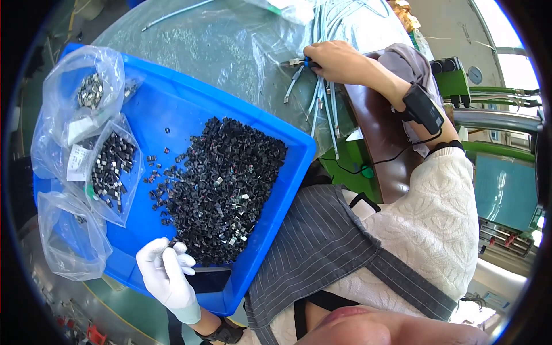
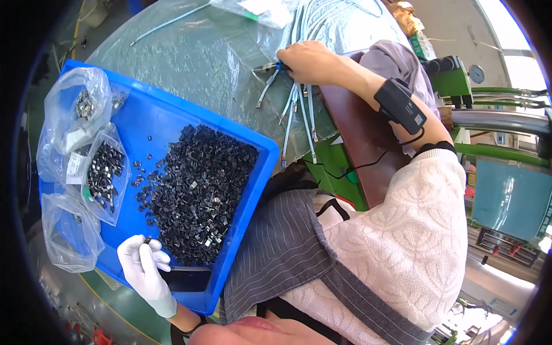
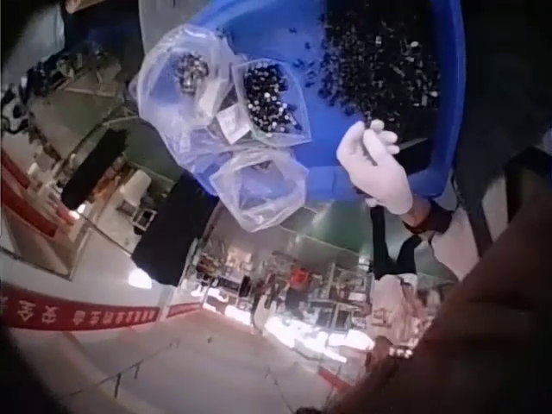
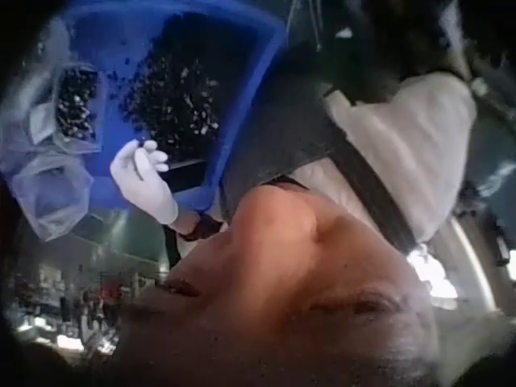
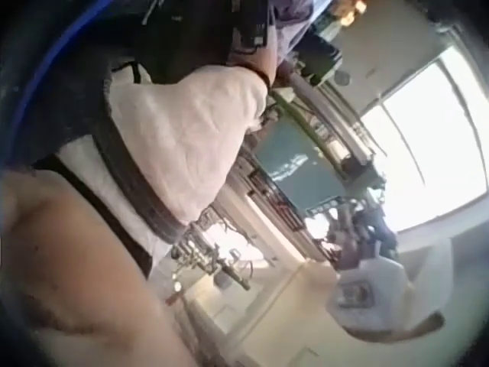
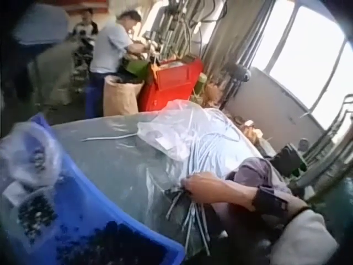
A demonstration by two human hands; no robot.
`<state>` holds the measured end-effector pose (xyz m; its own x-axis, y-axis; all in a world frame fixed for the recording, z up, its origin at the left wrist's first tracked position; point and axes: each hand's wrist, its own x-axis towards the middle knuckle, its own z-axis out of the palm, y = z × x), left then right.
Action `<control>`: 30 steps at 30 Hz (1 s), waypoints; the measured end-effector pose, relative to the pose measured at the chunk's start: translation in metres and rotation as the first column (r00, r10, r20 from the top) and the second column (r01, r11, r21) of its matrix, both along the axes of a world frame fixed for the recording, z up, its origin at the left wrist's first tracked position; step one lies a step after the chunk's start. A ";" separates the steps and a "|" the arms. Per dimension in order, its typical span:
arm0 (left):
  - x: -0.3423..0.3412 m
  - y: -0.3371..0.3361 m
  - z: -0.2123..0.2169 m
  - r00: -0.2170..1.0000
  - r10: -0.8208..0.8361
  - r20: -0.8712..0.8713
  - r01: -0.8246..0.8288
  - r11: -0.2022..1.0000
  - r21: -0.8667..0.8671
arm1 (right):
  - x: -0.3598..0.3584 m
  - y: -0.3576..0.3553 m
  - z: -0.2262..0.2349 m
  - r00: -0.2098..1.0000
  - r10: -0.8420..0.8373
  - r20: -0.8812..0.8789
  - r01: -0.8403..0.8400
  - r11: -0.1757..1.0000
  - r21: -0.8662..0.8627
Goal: The person picks up small components from a blue tray, trims them using shears, and places them back. After repeating this, the person moves a bundle of cables to the side and continues trimming components.
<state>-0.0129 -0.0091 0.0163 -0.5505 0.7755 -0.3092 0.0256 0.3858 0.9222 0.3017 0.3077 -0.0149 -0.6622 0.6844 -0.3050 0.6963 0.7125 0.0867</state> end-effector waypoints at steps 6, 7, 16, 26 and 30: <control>-0.001 -0.004 -0.003 1.000 -0.008 -0.002 0.008 1.000 0.010 | -0.051 -0.045 0.054 0.914 0.014 -0.406 -0.062 0.993 -0.105; -0.001 -0.005 -0.003 1.000 -0.007 -0.009 0.007 1.000 0.012 | -0.066 -0.059 0.057 0.851 0.038 -0.524 -0.172 0.963 -0.209; -0.007 0.000 -0.005 1.000 -0.004 0.018 0.003 0.999 0.044 | -0.037 -0.026 0.052 0.829 -0.147 -0.539 0.210 0.976 0.056; -0.018 -0.003 -0.008 0.999 0.040 0.001 -0.039 0.981 0.192 | 0.009 0.079 -0.015 0.824 -0.507 -0.254 0.310 0.778 -0.547; -0.024 -0.007 -0.010 0.994 0.105 -0.003 -0.100 0.953 0.285 | -0.031 0.068 0.030 0.835 -0.495 -0.242 0.403 0.848 -0.345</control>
<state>-0.0372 -0.0158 0.0067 -0.6349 0.7691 -0.0735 0.0175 0.1094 0.9938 0.2711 0.3754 0.0155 -0.3917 0.8497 -0.3529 0.9007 0.2759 -0.3356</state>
